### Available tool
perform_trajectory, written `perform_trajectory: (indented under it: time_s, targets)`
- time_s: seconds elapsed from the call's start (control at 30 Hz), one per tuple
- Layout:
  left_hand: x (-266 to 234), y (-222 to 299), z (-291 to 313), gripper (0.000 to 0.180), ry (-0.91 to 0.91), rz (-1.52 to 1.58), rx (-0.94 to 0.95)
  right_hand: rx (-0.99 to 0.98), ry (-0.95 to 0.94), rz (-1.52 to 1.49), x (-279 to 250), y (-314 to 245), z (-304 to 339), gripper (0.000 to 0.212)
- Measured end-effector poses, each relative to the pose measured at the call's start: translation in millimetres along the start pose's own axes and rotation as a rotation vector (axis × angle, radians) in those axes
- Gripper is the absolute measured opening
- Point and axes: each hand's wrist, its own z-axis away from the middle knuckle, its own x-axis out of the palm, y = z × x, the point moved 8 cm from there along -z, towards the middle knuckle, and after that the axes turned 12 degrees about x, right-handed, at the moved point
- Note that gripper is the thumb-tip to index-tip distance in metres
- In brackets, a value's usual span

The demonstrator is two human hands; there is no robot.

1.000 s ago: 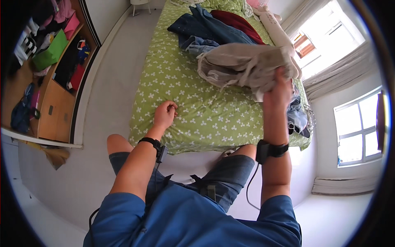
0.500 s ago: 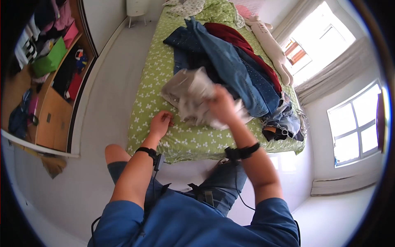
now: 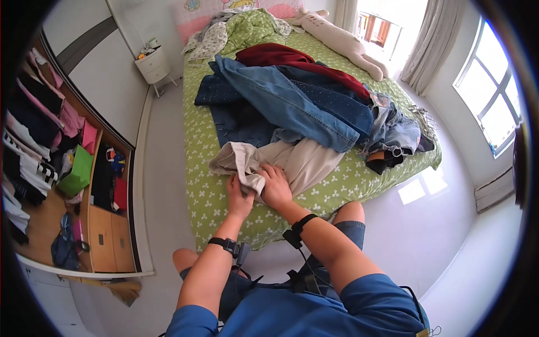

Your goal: Sort and hang clothes from a pile on a bed into a wardrobe.

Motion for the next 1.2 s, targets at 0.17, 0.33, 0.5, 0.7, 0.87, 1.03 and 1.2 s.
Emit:
perform_trajectory:
  time_s: [0.17, 0.33, 0.5, 0.7, 0.87, 1.03, 1.2]
  targets:
    - [18, -24, -2, 0.098, 0.09, 0.097, -0.094, -0.034, -0.107, -0.063, 3, 22, -4, 0.063]
    - [15, -26, -4, 0.092, 0.106, 0.458, -0.078, 0.032, -0.207, -0.378, -90, 35, -72, 0.085]
    - [23, -45, 3, 0.076, 0.193, 0.629, -0.207, 0.218, 0.122, 0.467, -201, 97, -206, 0.128]
    - [30, -70, 7, 0.081, 0.233, 0.944, -0.359, 0.565, -0.123, 0.696, -201, 182, -270, 0.137]
    - [26, -39, -4, 0.095, 0.093, 0.42, -0.208, 0.503, -0.218, 0.693, -163, 231, -276, 0.067]
    - [22, -63, -3, 0.101, 0.138, 0.441, -0.129, 0.329, 0.059, 0.593, -160, 150, -243, 0.034]
    - [27, -64, -2, 0.092, 0.24, 0.903, -0.264, -0.089, 0.191, 0.185, -147, -13, -209, 0.023]
